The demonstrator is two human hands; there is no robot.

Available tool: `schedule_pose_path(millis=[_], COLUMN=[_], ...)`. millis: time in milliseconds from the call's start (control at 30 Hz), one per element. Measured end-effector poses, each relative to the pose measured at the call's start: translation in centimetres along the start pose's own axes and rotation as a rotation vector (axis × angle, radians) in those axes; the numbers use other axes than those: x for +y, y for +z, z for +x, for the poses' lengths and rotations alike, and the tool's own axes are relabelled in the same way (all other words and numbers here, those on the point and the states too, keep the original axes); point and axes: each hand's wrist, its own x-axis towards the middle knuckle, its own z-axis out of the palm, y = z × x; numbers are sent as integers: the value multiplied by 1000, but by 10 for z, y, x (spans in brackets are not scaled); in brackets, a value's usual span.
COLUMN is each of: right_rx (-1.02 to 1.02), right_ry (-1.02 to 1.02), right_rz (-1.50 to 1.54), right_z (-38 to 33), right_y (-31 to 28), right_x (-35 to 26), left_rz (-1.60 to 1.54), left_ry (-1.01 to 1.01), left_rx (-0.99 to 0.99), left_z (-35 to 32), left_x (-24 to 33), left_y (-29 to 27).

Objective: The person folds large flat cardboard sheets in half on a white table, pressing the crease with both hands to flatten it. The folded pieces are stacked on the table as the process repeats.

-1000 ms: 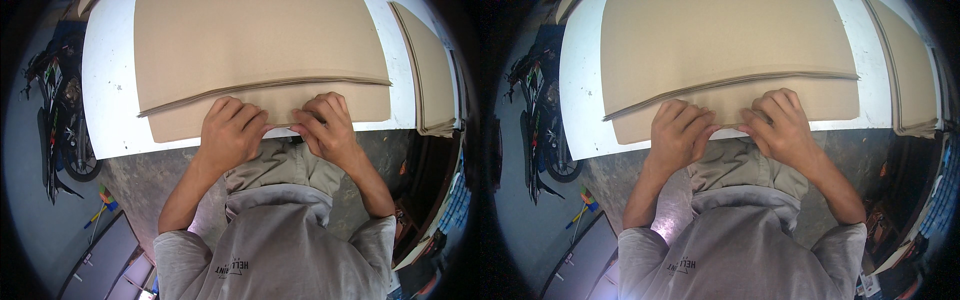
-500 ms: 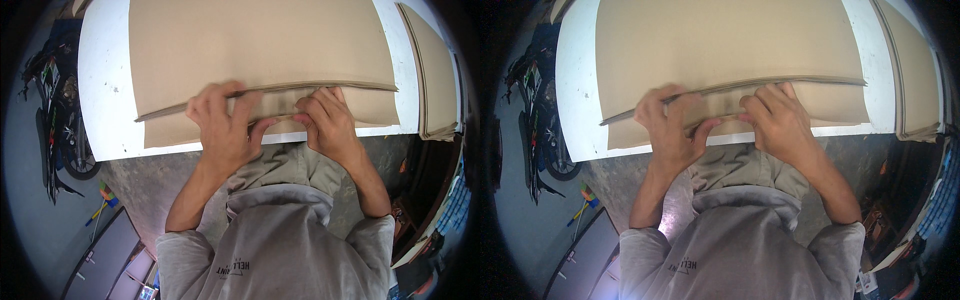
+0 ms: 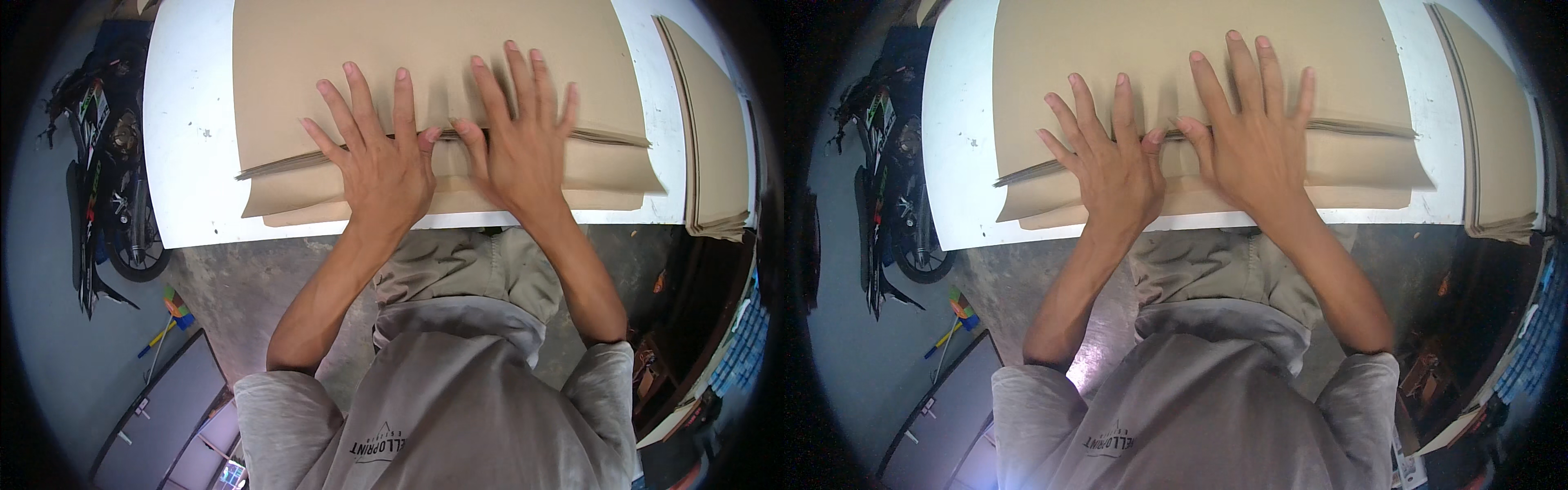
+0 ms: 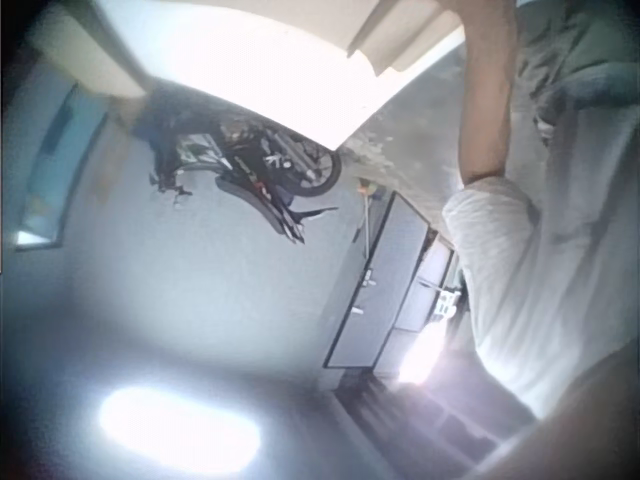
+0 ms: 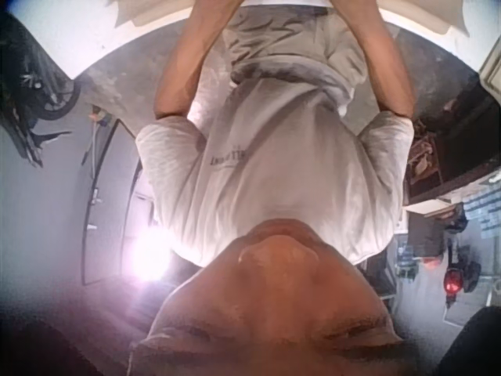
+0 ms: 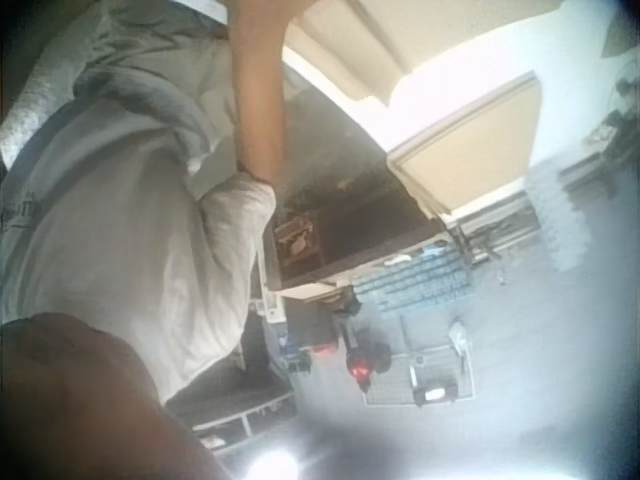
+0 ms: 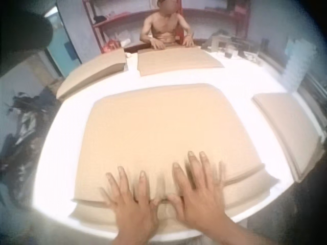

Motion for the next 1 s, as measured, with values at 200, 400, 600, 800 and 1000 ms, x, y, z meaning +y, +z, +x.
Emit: schedule_pose_path(millis=[200,400,600,800,1000], right_rx=[-14,-36,-2,30,73], right_ry=[63,30,6,20,-11], right_rz=[80,40,59,132,259], right_z=[0,-1,-2,-6,-10], right_y=[14,12,13,13,8], right_x=[7,5,7,7,10], left_rz=[152,202,55,-42,-189], left_ry=[22,77,89,255,254], left_rx=[-54,-41,116,135,5], left_z=[-1,-3,-4,-18,-69], left_x=[-43,-141,-145,-133,-118], left_y=[-33,-49,-36,-82,-91])
